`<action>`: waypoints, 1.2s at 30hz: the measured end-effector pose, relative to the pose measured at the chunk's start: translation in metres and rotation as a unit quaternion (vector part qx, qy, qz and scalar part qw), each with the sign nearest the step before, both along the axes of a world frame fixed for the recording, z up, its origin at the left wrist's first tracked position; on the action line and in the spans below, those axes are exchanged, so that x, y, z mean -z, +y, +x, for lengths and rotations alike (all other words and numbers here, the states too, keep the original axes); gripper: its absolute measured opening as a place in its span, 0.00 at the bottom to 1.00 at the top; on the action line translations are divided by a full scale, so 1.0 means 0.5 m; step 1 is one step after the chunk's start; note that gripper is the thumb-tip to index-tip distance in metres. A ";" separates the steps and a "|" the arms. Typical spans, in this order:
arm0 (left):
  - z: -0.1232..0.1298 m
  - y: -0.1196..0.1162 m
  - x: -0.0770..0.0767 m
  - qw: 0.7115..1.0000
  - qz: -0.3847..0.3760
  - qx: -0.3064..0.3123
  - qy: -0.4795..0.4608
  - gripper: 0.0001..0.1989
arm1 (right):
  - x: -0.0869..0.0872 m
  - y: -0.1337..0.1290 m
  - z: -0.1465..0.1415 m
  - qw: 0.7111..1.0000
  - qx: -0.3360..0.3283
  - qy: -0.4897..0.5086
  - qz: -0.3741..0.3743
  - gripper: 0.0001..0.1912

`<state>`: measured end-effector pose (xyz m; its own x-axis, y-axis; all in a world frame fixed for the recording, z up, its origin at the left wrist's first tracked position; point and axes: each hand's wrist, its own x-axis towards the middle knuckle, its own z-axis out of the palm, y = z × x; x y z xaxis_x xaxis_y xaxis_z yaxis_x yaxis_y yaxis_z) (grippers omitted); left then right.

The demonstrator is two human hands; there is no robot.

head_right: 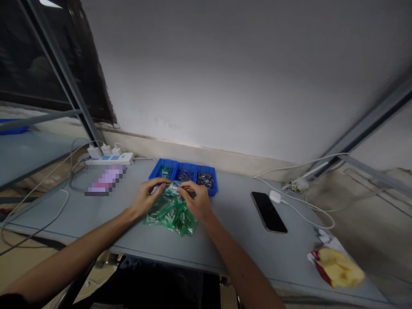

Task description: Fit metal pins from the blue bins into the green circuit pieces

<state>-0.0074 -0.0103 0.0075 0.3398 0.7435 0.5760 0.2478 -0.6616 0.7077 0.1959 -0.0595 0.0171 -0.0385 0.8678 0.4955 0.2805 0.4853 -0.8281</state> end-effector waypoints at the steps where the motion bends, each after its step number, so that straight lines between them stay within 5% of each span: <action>1: -0.001 0.002 0.000 1.000 0.003 -0.003 0.004 0.13 | -0.002 -0.001 0.002 1.000 -0.008 -0.006 0.005 0.08; 9: -0.005 0.017 0.000 0.995 0.093 0.023 0.035 0.13 | 0.016 0.012 0.003 0.994 0.045 -0.081 0.053 0.08; 13: -0.002 0.014 0.002 0.996 0.071 0.018 0.051 0.12 | 0.017 0.014 0.006 0.989 0.056 -0.127 0.045 0.14; 16: -0.005 0.044 -0.011 0.998 0.027 -0.026 0.052 0.15 | 0.013 0.015 0.014 0.984 0.077 -0.159 0.031 0.19; 20: -0.018 0.141 -0.049 0.993 0.001 -0.097 0.063 0.20 | 0.010 0.018 0.026 0.977 0.106 -0.179 0.041 0.20; 23: -0.032 0.202 -0.074 0.968 0.053 -0.193 0.153 0.36 | 0.010 0.018 0.031 0.970 0.120 -0.204 0.048 0.21; 26: -0.044 0.205 -0.085 0.946 0.119 -0.233 0.191 0.28 | 0.009 0.018 0.034 0.962 0.125 -0.236 0.060 0.22; 28: -0.048 0.176 -0.088 0.951 0.138 -0.185 0.207 0.20 | 0.007 0.017 0.038 0.956 0.135 -0.253 0.063 0.22; 31: -0.047 0.113 -0.093 0.966 0.116 -0.015 0.231 0.13 | 0.001 0.019 0.046 0.949 0.162 -0.263 0.065 0.22; 36: -0.027 0.038 -0.085 0.933 0.094 0.149 0.315 0.12 | -0.006 0.025 0.065 0.937 0.164 -0.304 0.053 0.22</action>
<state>-0.0209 0.0085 0.0498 0.8302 0.4677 0.3033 0.3602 -0.8654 0.3483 0.2283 -0.0468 0.0201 -0.0812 0.8298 0.5522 0.8335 0.3603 -0.4189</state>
